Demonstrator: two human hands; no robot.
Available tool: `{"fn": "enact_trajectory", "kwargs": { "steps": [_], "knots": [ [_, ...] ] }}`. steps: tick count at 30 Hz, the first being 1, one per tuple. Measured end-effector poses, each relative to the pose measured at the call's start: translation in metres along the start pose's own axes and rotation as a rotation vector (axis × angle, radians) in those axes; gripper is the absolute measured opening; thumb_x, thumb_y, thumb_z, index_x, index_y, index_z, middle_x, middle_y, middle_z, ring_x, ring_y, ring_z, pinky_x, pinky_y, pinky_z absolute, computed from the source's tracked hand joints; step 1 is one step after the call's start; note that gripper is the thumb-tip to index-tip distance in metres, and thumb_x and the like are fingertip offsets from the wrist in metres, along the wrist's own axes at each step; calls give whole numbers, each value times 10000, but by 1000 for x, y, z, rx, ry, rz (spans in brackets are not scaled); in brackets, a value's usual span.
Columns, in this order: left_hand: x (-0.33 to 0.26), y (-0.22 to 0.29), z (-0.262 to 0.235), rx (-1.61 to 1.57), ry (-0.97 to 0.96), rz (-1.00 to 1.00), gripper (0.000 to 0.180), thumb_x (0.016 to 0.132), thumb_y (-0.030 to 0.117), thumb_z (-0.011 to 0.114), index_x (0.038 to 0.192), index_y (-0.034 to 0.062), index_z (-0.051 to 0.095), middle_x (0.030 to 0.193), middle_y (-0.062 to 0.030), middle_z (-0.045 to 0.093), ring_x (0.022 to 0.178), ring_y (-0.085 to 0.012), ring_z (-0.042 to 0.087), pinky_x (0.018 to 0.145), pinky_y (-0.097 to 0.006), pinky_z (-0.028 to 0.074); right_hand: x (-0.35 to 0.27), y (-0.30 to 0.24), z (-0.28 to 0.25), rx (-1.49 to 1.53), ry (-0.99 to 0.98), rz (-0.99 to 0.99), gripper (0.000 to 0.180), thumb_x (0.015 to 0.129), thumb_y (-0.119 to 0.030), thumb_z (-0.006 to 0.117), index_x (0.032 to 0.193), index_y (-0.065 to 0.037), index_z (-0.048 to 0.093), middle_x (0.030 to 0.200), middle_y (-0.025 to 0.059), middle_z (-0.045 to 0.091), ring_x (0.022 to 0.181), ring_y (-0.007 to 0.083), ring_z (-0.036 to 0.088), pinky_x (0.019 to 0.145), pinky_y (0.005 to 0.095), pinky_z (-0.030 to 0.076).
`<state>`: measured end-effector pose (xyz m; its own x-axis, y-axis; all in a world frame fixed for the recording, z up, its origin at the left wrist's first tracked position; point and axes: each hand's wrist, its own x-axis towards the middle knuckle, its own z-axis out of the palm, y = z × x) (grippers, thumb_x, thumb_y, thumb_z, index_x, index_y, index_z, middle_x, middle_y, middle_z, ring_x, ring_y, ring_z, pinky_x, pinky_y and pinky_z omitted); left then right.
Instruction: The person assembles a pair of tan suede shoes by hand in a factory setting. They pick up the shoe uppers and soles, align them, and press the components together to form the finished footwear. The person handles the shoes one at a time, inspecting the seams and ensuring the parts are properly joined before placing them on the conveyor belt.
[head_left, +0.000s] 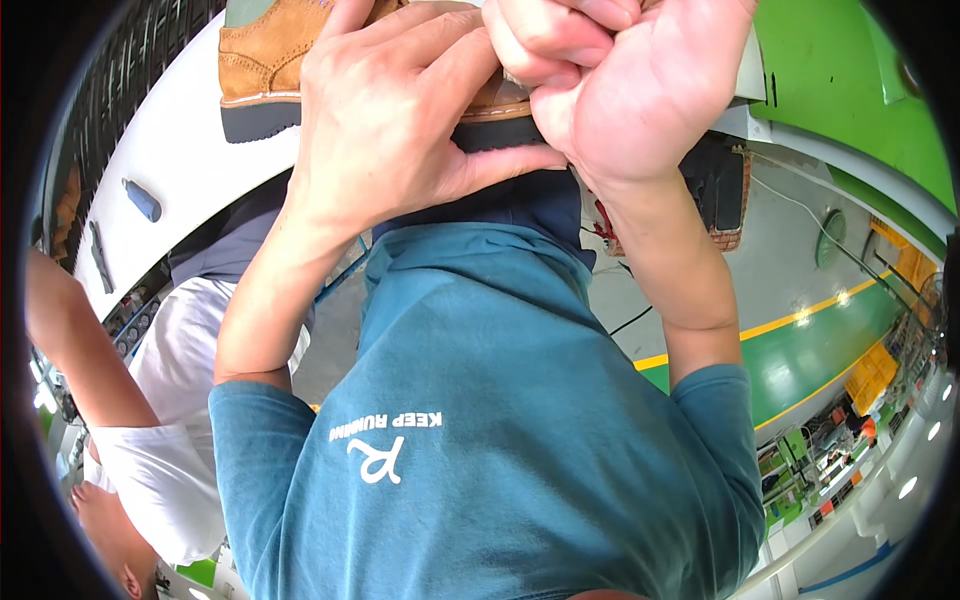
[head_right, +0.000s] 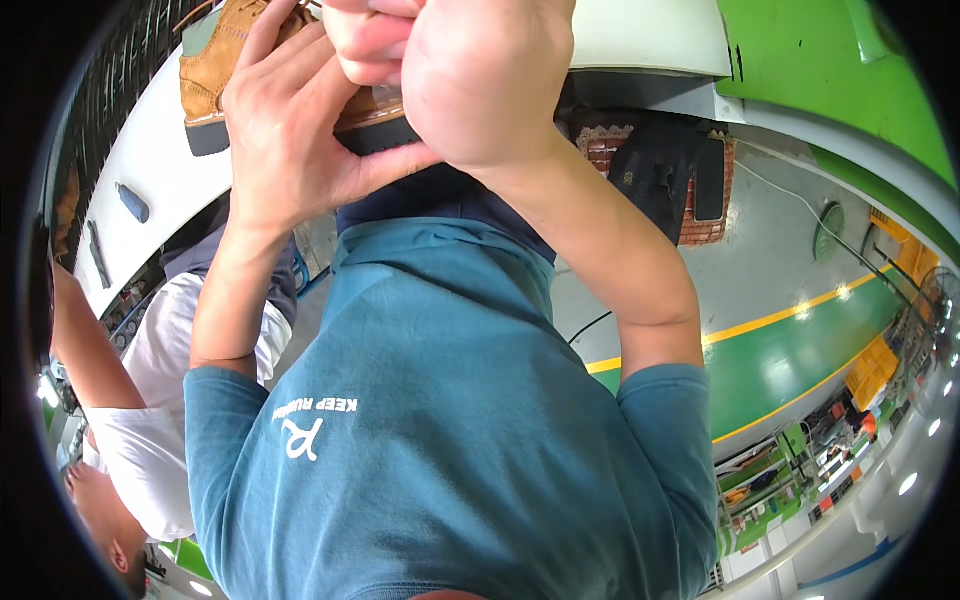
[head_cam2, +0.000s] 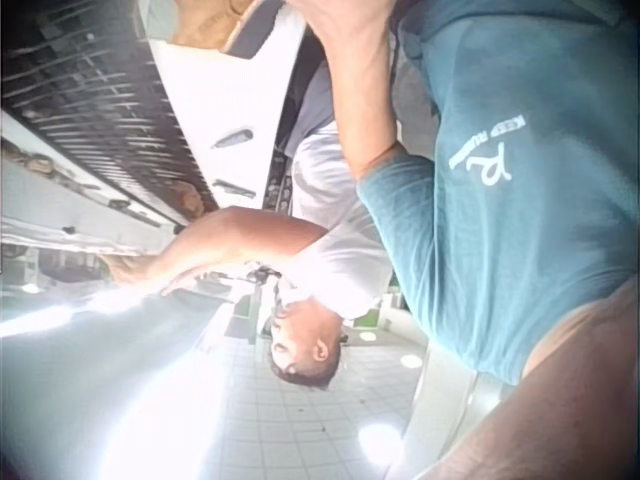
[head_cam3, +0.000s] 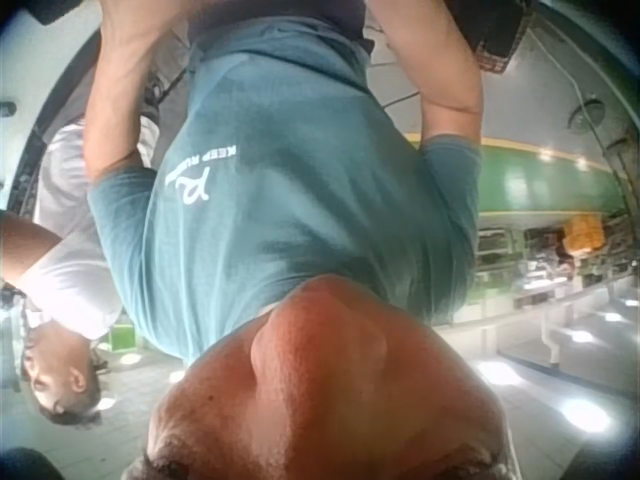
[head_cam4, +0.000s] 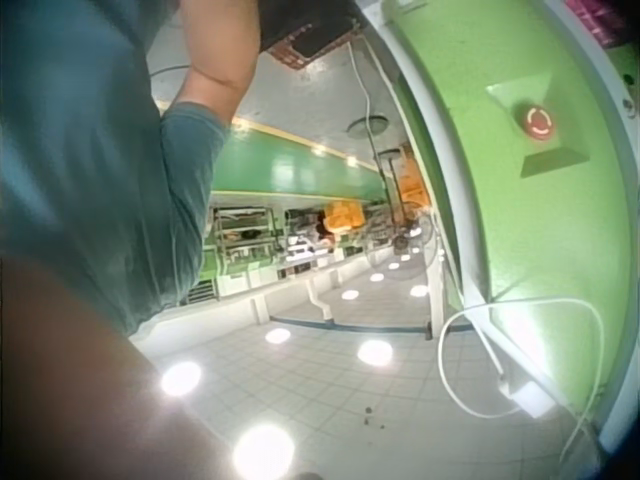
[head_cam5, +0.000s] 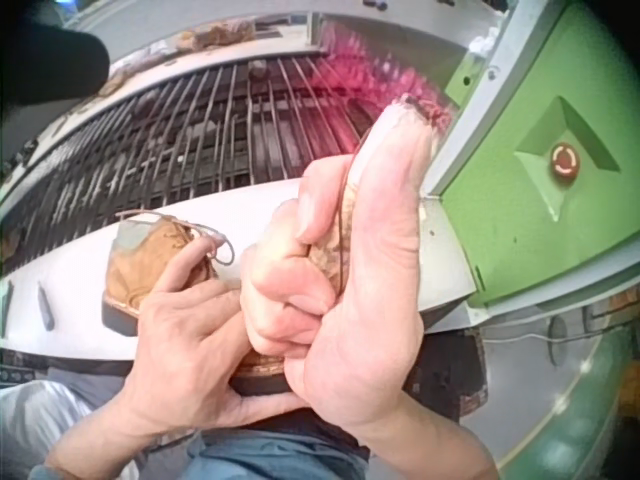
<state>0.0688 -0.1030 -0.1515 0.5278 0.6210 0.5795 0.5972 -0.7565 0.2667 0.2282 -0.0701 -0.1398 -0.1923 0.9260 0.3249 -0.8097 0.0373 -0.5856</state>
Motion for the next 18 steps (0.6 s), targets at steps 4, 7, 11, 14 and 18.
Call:
{"fn": "enact_trajectory", "kwargs": {
  "steps": [4,7,11,14,18],
  "knots": [
    [1,2,-1,-7,1,-7,533,774,469,952,1061,49,794,981,-87,780,953,-274,762,1102,-575,518,10,-10,-4,23,38,308,568,1165,-668,344,961,-151,464,623,-55,317,457,43,201,388,230,164],
    [1,3,-1,-21,4,-11,548,773,482,955,1087,58,809,1022,-87,799,1013,-279,774,1098,-566,526,20,-12,-7,-10,-3,468,568,1160,-668,374,949,-149,470,635,-64,298,454,42,203,389,227,157],
    [1,-1,0,-70,25,-13,570,772,499,960,1121,69,828,1075,-86,823,1094,-285,789,1092,-555,536,34,-15,-2,-10,-117,648,589,1153,-670,406,903,-143,482,630,-72,317,449,30,243,387,223,176],
    [-3,-1,2,-81,62,-9,569,773,502,961,1119,68,836,1080,-84,830,1124,-292,791,1093,-545,540,37,-20,7,-122,-201,687,604,1135,-685,444,875,-141,476,621,-76,340,441,26,278,383,213,199],
    [-2,-1,0,-66,80,14,574,771,520,959,1090,60,835,1000,-72,823,981,-261,794,1077,-527,542,42,-23,4,-269,-296,652,601,1141,-681,426,869,-149,489,613,-87,358,430,25,266,362,204,198]
  ]
}}
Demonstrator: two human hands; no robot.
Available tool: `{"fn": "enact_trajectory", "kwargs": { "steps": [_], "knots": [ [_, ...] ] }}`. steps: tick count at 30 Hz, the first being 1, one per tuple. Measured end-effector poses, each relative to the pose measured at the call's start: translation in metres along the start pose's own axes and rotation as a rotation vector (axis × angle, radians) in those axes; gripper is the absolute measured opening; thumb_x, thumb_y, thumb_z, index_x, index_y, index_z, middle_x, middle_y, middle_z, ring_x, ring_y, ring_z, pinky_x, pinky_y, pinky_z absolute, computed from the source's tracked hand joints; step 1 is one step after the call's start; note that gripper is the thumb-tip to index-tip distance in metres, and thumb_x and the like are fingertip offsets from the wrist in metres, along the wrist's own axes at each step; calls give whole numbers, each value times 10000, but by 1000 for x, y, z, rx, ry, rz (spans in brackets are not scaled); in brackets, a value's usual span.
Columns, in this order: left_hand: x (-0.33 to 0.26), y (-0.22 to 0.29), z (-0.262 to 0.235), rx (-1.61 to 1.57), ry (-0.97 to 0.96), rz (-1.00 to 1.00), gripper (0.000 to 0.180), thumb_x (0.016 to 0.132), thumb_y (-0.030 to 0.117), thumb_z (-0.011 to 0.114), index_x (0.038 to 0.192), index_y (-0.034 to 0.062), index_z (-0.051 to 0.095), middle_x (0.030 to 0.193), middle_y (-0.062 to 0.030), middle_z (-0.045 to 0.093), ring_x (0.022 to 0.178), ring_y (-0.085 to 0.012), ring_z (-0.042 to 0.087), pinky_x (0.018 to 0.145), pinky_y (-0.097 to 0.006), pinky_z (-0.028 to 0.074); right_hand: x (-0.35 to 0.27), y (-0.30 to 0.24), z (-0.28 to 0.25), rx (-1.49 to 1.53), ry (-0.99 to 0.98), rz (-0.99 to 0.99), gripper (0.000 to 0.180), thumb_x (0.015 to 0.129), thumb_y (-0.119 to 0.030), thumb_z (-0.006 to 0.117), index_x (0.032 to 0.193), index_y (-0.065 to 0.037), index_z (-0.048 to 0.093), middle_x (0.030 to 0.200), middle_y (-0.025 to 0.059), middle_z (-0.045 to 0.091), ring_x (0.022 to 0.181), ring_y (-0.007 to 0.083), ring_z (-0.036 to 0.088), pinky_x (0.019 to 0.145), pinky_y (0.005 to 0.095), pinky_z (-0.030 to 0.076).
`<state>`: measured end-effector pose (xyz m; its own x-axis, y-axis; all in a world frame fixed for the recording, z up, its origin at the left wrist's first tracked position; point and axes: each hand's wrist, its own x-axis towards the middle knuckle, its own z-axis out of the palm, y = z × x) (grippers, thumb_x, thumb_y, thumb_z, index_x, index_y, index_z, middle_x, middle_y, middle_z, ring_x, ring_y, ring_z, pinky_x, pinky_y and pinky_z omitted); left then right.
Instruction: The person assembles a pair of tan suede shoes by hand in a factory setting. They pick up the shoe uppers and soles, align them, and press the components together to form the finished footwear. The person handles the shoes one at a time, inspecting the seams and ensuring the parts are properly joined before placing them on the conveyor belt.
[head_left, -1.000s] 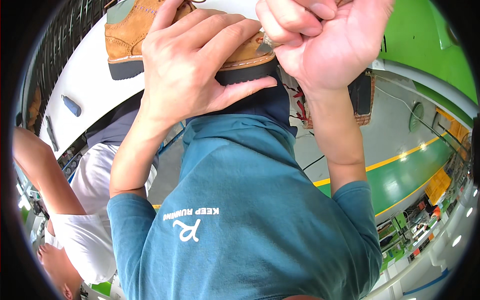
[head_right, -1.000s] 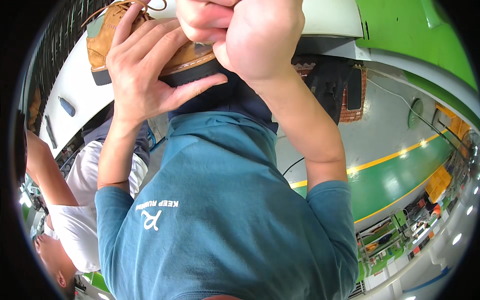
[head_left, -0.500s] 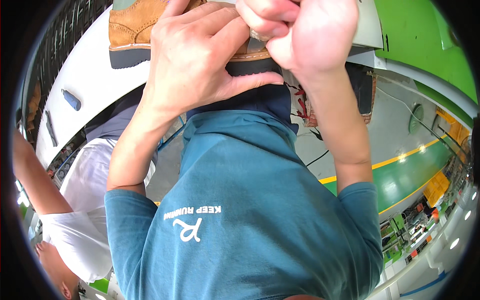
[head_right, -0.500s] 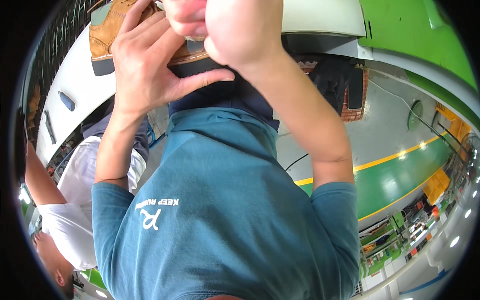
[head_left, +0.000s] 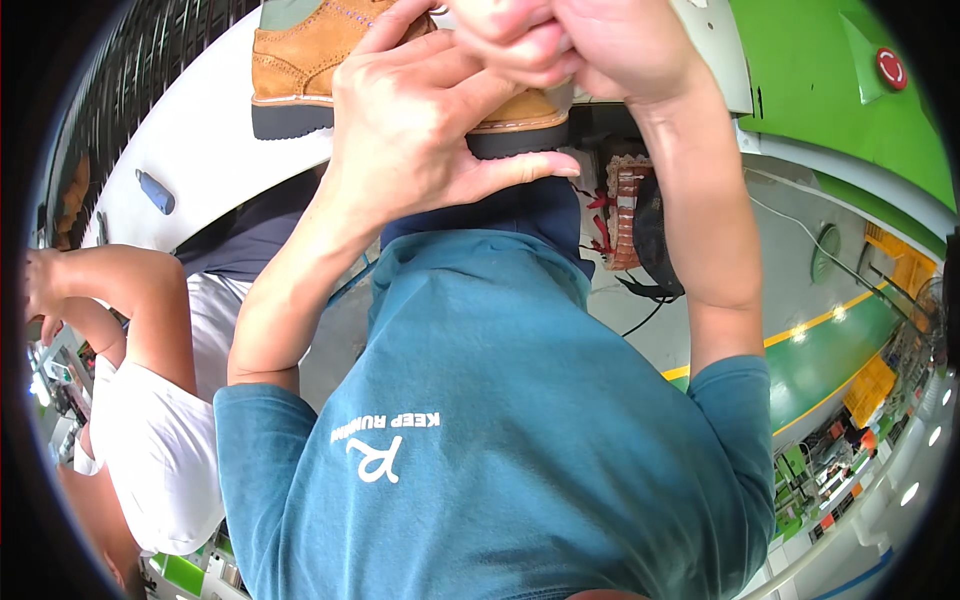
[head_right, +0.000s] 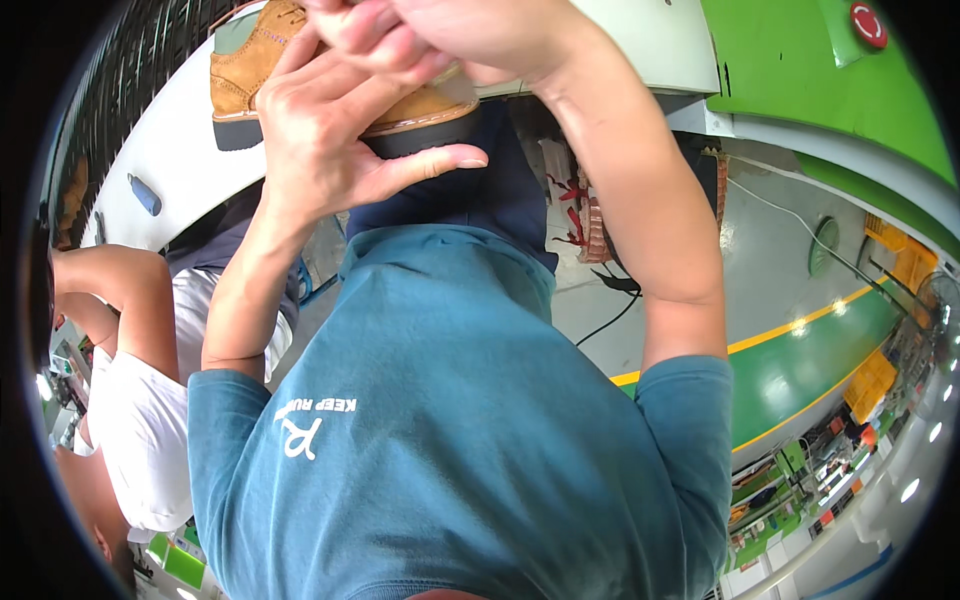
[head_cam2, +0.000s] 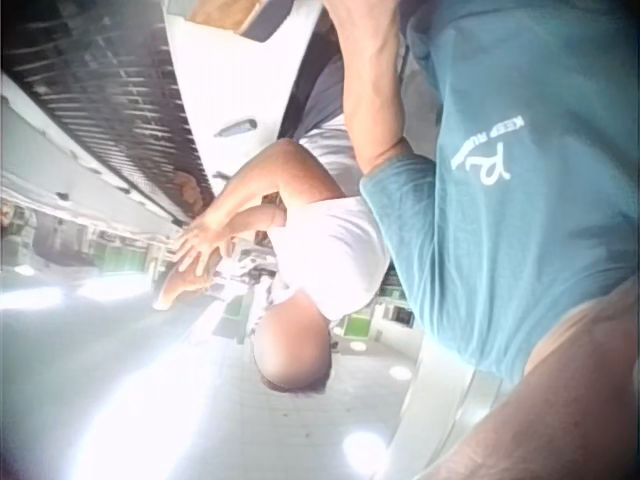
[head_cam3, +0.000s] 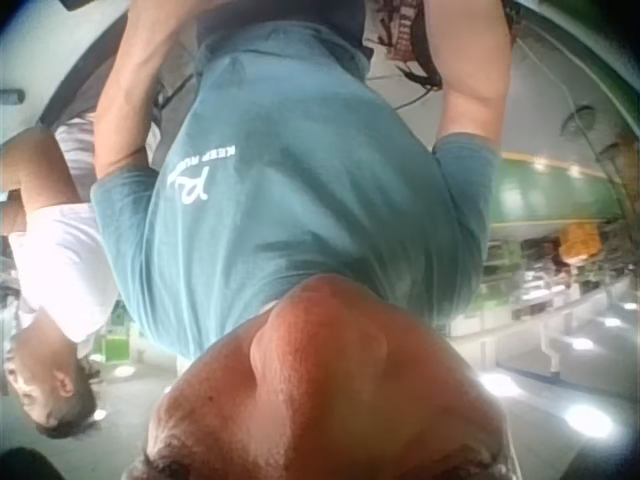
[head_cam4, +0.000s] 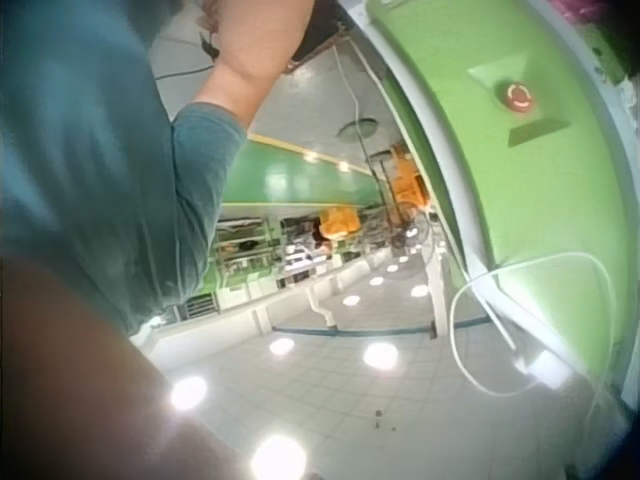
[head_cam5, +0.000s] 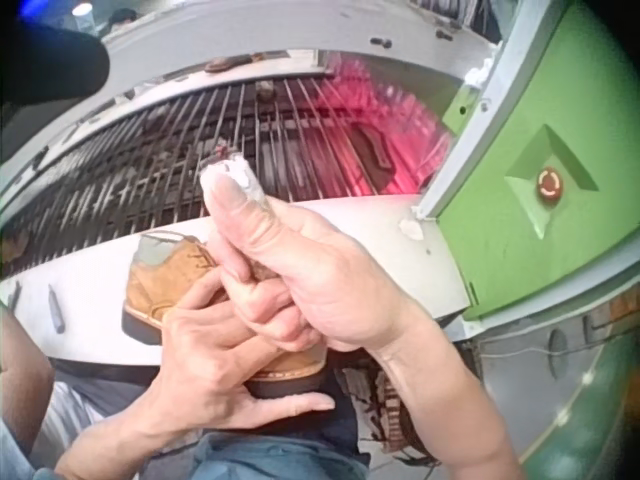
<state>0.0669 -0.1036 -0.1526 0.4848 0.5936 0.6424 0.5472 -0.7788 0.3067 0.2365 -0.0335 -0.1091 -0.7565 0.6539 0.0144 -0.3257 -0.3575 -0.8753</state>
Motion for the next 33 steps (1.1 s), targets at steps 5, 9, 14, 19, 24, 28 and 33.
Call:
{"fn": "enact_trajectory", "kwargs": {
  "steps": [5,9,14,19,24,28,33],
  "knots": [
    [-5,-1,3,23,10,-38,565,778,543,951,1039,57,827,890,-63,800,784,-224,761,1039,-507,548,-7,-2,-24,344,16,-375,601,1181,-637,299,903,-156,529,580,-97,281,403,29,208,308,209,180],
    [-3,0,-6,41,-22,-69,537,791,522,944,1035,57,827,883,-72,794,804,-224,769,1040,-515,545,-6,22,-17,367,22,-473,586,1192,-618,267,945,-155,527,588,-82,267,418,46,184,331,232,162],
    [-7,-5,-4,20,-5,-78,527,787,506,949,1033,57,827,891,-73,793,820,-221,774,1043,-525,543,-9,41,-15,350,152,-505,600,1183,-645,257,947,-165,529,589,-66,281,435,62,181,352,248,155],
    [-4,2,-9,22,-43,-117,518,779,502,954,1018,59,830,909,-76,798,829,-221,777,1062,-541,540,-12,44,-11,411,159,-531,606,1179,-657,250,946,-174,533,586,-67,284,431,62,181,352,248,155],
    [1,1,-11,100,-103,-43,470,842,438,935,1065,38,826,952,-75,810,863,-197,784,1044,-508,564,-6,47,-18,517,62,-435,616,1173,-670,252,937,-170,525,584,-71,281,429,56,164,347,251,143],
    [-14,3,-10,180,-275,-67,702,678,416,1024,1251,68,814,1102,-107,812,1122,-299,772,1127,-512,547,1,46,-24,462,-104,-216,636,1161,-685,302,902,-139,500,587,-72,310,423,47,206,345,238,164],
    [-10,-1,-8,106,-130,-35,535,723,434,994,1087,66,862,879,-52,812,959,-255,800,1090,-515,569,4,34,-22,375,-188,-25,642,1168,-658,346,855,-112,473,591,-59,351,428,42,273,361,231,220]
  ]
}}
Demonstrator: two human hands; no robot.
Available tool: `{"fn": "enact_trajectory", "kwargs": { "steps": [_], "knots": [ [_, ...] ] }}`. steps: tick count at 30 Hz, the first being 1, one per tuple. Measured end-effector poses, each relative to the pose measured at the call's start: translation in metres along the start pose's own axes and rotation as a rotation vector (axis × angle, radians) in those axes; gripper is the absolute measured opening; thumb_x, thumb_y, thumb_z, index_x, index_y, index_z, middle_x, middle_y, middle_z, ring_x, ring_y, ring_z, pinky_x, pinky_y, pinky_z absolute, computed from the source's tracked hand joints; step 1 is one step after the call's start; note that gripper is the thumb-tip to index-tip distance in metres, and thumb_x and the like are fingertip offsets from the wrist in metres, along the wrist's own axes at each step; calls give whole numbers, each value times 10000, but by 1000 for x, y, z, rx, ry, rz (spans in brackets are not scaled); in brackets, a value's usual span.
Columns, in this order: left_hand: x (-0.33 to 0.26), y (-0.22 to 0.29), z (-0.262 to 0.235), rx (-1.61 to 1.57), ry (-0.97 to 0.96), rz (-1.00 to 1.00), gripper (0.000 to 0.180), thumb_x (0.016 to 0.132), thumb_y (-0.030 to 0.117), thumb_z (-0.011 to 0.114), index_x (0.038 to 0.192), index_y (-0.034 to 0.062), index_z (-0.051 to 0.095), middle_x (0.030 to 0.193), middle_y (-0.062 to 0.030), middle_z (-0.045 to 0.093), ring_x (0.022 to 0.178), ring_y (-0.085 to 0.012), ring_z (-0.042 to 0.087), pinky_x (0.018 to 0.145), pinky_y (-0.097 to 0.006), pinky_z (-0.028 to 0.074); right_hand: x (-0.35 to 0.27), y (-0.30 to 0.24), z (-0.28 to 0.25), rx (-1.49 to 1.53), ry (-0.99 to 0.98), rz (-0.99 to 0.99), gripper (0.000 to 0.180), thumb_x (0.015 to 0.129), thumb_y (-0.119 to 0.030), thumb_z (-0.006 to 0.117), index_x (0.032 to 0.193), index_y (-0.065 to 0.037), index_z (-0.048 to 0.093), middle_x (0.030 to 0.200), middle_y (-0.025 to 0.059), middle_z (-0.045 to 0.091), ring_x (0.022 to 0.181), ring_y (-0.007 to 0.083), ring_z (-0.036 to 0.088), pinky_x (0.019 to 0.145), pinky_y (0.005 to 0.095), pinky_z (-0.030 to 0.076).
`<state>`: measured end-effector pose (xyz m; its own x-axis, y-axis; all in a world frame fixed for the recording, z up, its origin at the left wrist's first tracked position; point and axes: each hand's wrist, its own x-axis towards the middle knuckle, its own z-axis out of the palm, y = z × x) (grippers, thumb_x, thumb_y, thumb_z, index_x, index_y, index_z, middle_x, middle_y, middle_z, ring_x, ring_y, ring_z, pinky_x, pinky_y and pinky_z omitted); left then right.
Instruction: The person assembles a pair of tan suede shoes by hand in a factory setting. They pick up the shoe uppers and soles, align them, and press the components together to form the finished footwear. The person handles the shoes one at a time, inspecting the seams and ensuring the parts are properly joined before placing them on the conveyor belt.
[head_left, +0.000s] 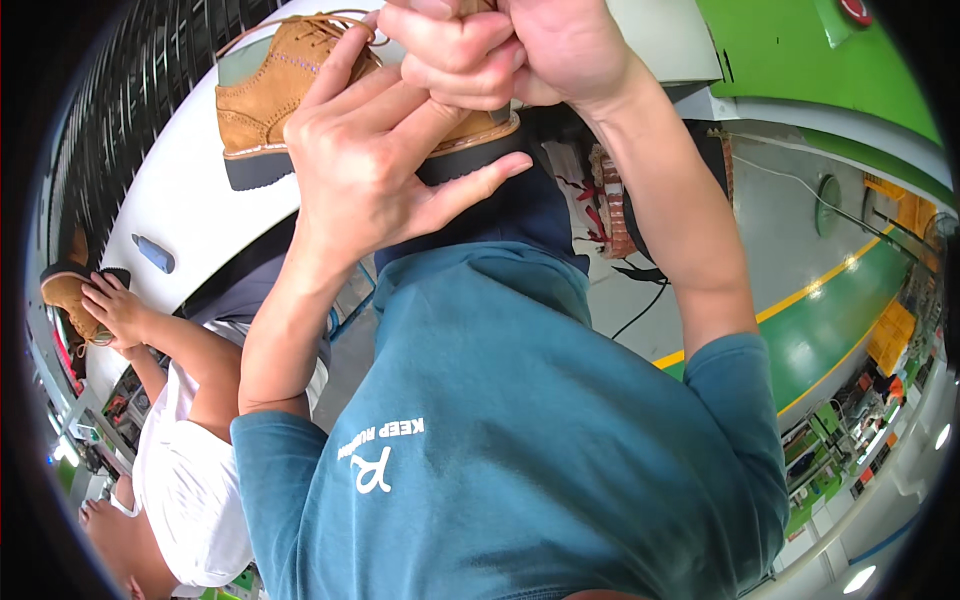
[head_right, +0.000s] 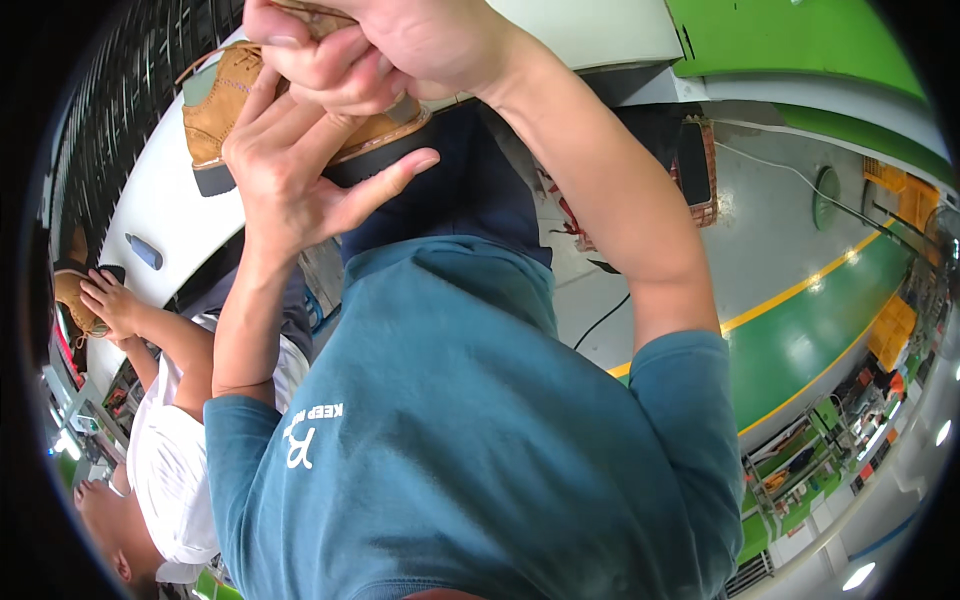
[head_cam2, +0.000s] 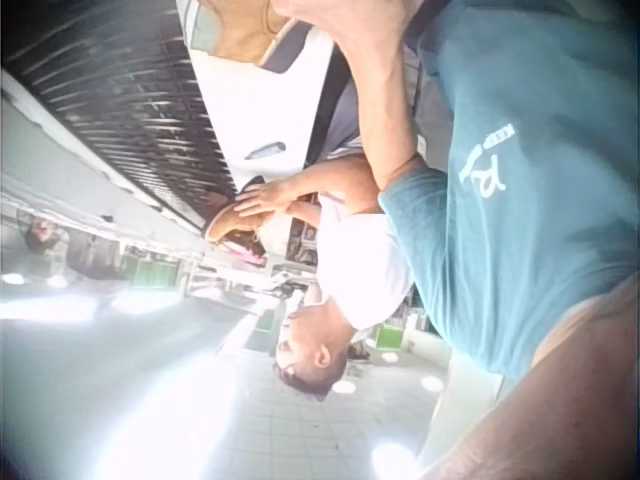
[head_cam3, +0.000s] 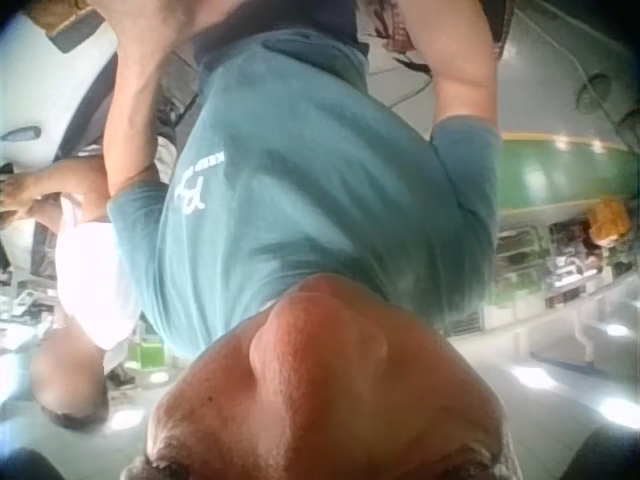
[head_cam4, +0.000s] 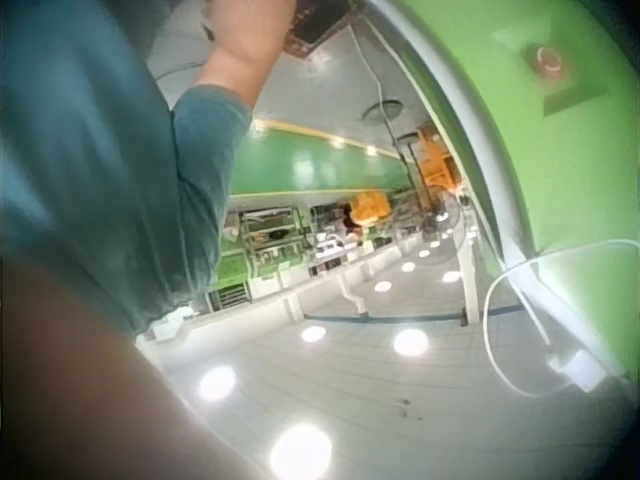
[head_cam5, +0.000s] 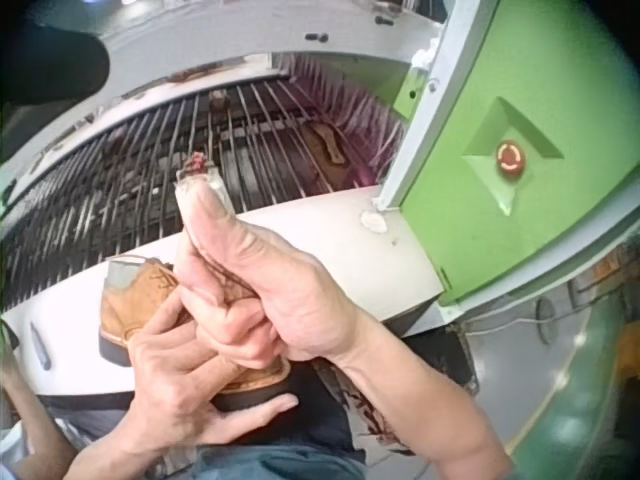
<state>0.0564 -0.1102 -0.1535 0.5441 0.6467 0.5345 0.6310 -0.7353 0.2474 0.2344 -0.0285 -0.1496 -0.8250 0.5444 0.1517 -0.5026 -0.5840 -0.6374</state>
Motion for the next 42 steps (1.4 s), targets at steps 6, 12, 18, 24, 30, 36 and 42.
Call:
{"fn": "enact_trajectory", "kwargs": {
  "steps": [6,12,18,24,30,36,42],
  "knots": [
    [-2,2,1,18,-2,17,424,782,458,938,1033,124,869,914,-22,813,918,-218,796,1177,-571,511,-4,12,-13,128,-169,-87,628,1176,-628,368,848,-104,479,574,-59,348,420,48,283,365,224,227],
    [1,6,-3,-15,16,32,483,761,397,964,1106,76,860,954,-69,832,951,-255,809,1177,-561,503,2,-3,-25,100,-190,146,652,1150,-668,412,851,-95,507,588,-67,352,432,49,293,377,224,225],
    [-3,4,-7,-41,74,17,469,784,399,948,1073,44,847,939,-85,822,920,-263,809,1225,-607,449,-51,-57,-59,-1174,678,57,303,1070,-392,684,1111,-93,709,960,18,610,871,157,590,779,328,478],
    [5,-10,-59,-192,314,-70,563,796,444,929,1125,-2,825,1005,-132,832,995,-297,816,1220,-618,444,-120,-47,-100,-2180,970,-263,358,1071,-360,695,1298,-99,787,1296,112,736,1226,302,695,1068,431,515],
    [-22,-14,-66,-241,572,-112,653,848,503,886,1188,-48,797,1061,-188,830,1027,-344,814,1213,-651,436,-48,-2,41,-1376,374,-755,690,994,-467,803,1451,31,661,1419,204,711,1339,354,669,1160,448,503],
    [-35,-10,-72,-248,633,-91,671,858,536,878,1210,-29,798,1068,-180,823,1049,-352,820,1196,-653,457,5,24,81,-1276,112,-888,552,775,-310,972,1216,-13,823,1213,123,789,1174,329,734,996,427,615],
    [-44,-4,-73,-248,665,-92,666,870,554,863,1210,-16,804,1066,-159,828,1024,-343,824,1163,-631,490,9,31,87,-1296,103,-904,503,730,-331,980,1109,-32,840,1094,88,808,1078,292,735,912,407,618]
  ]
}}
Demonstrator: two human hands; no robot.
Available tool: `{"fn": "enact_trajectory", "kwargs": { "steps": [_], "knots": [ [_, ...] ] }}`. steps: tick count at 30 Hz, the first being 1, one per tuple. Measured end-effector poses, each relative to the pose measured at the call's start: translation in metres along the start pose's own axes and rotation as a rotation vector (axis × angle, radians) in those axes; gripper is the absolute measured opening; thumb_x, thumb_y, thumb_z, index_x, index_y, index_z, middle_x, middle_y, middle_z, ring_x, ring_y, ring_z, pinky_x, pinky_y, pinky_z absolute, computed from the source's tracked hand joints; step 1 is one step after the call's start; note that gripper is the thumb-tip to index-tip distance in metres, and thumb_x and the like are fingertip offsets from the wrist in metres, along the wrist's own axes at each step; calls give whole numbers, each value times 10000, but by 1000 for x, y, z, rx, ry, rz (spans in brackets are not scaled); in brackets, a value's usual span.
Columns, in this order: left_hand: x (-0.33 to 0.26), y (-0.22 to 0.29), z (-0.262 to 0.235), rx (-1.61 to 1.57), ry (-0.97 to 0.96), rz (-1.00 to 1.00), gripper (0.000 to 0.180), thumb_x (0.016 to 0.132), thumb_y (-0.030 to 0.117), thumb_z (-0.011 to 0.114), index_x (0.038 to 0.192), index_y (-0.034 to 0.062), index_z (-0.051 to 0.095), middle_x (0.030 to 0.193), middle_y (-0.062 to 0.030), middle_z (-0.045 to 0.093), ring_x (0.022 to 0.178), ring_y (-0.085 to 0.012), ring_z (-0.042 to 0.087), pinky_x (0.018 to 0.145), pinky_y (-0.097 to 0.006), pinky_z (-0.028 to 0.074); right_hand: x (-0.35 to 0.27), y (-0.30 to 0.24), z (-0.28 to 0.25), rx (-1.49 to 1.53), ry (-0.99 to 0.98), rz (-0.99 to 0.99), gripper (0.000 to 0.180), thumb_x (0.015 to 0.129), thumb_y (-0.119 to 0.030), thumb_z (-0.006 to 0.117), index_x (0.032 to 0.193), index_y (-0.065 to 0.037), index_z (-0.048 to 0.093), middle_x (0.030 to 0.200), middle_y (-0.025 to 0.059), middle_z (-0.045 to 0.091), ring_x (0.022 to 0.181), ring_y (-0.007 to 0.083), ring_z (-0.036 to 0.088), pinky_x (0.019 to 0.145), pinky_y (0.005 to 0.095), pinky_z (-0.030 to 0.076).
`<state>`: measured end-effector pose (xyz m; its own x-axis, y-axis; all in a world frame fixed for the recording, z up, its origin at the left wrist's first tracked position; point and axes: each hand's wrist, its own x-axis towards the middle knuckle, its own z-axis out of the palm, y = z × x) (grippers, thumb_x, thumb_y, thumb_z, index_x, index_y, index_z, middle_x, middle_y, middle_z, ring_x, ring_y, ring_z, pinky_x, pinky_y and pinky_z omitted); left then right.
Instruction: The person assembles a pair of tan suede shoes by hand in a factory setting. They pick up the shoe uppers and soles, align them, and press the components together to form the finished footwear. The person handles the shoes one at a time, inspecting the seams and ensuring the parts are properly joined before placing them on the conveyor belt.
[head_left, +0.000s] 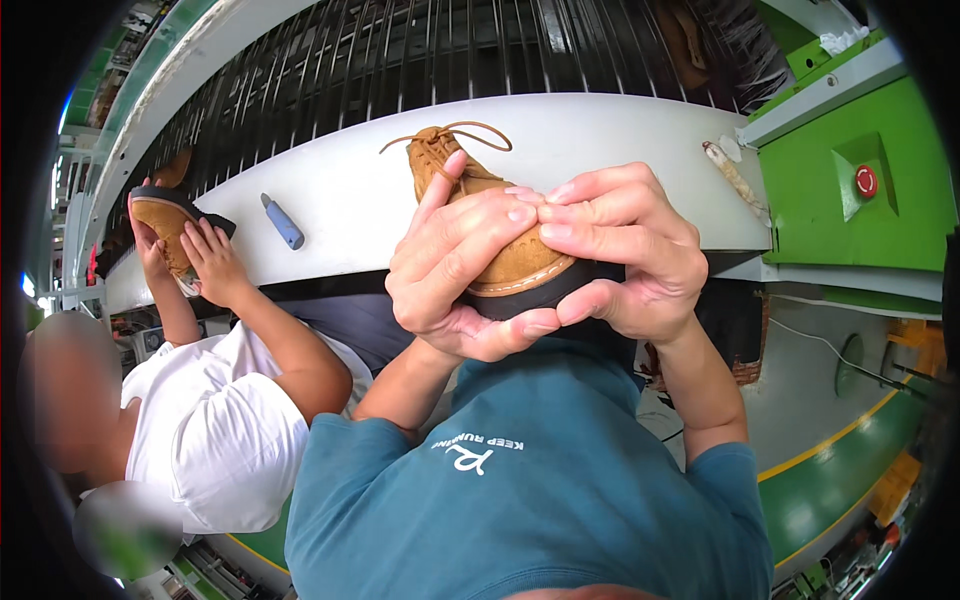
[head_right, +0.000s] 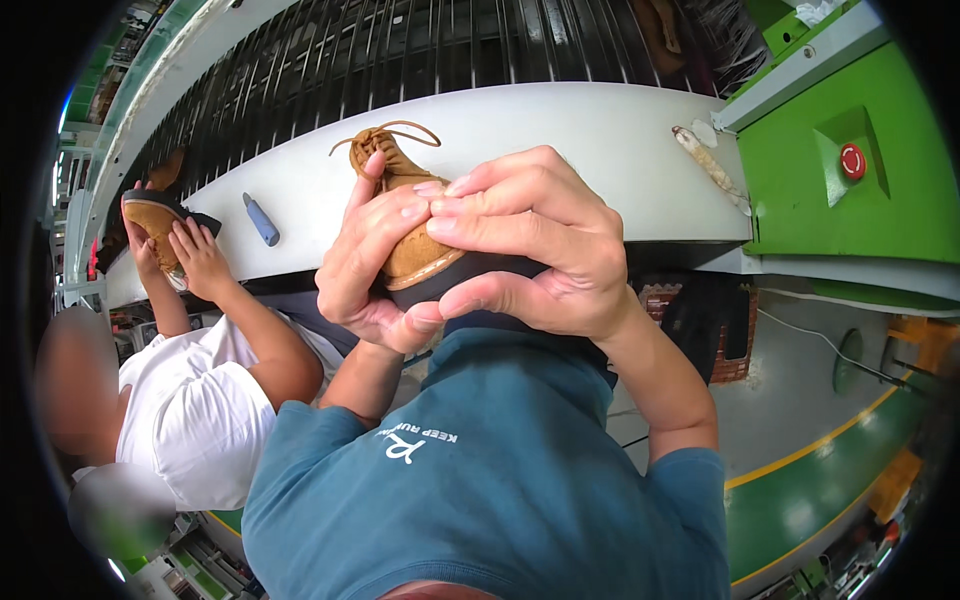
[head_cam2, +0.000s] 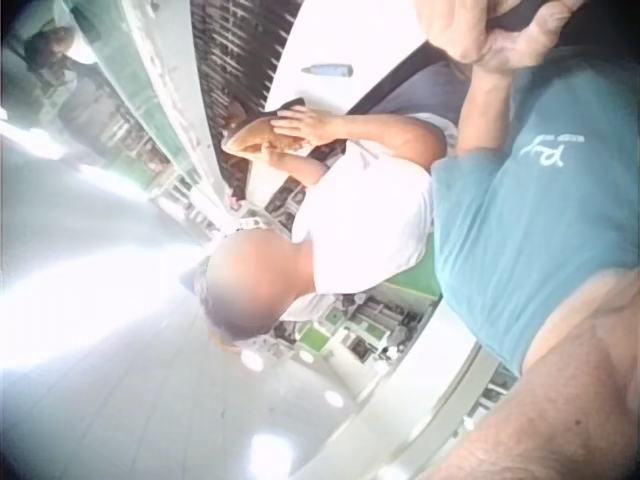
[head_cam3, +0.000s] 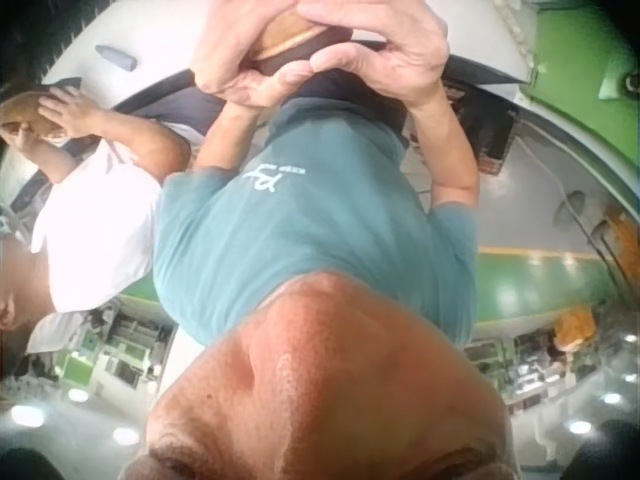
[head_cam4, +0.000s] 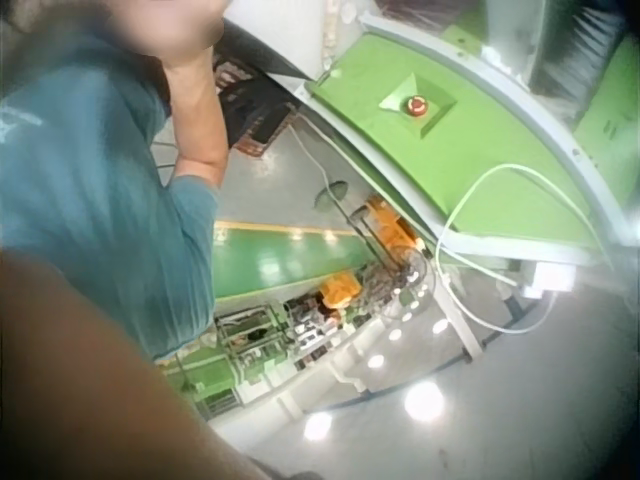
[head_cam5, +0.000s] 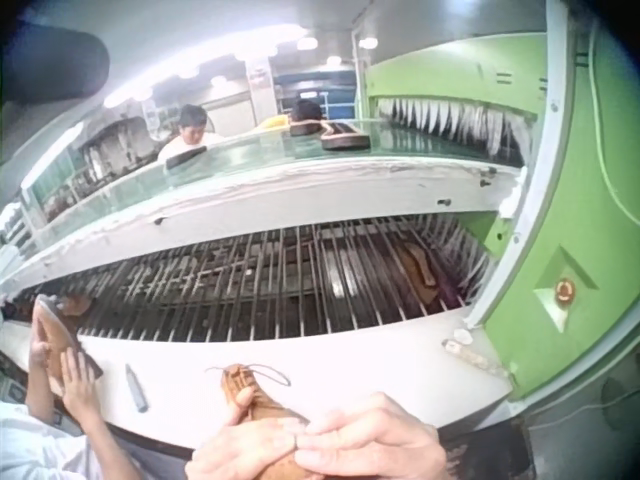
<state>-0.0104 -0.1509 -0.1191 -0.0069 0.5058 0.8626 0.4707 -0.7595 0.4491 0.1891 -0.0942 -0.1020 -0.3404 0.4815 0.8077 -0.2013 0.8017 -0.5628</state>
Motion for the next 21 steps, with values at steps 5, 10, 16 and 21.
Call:
{"fn": "enact_trajectory", "kwargs": {
  "steps": [5,10,16,21],
  "knots": [
    [-1,1,0,27,-10,-4,653,875,555,866,1205,-6,807,1063,-144,832,1012,-335,826,1134,-617,510,0,-1,-3,-21,-7,2,482,752,-322,977,1107,-27,840,1067,88,812,1056,293,736,894,401,616],
    [-3,5,8,45,15,7,622,873,520,879,1196,-8,808,1065,-145,831,1012,-327,826,1135,-608,513,-4,1,-11,6,-24,18,447,782,-312,968,1113,-38,845,1066,76,814,1053,290,738,892,392,607],
    [-7,11,18,106,21,3,608,858,476,899,1210,-10,805,1084,-155,828,1025,-324,818,1155,-601,496,-12,1,-20,55,-11,69,386,832,-265,947,1140,-55,848,1082,75,818,1098,280,730,949,386,598],
    [-3,16,46,200,65,-2,612,829,453,922,1224,3,798,1127,-140,831,1065,-300,806,1178,-565,466,-36,8,-22,260,134,256,380,996,-273,826,1289,-34,783,1316,122,769,1214,253,698,1091,399,542]
  ]
}}
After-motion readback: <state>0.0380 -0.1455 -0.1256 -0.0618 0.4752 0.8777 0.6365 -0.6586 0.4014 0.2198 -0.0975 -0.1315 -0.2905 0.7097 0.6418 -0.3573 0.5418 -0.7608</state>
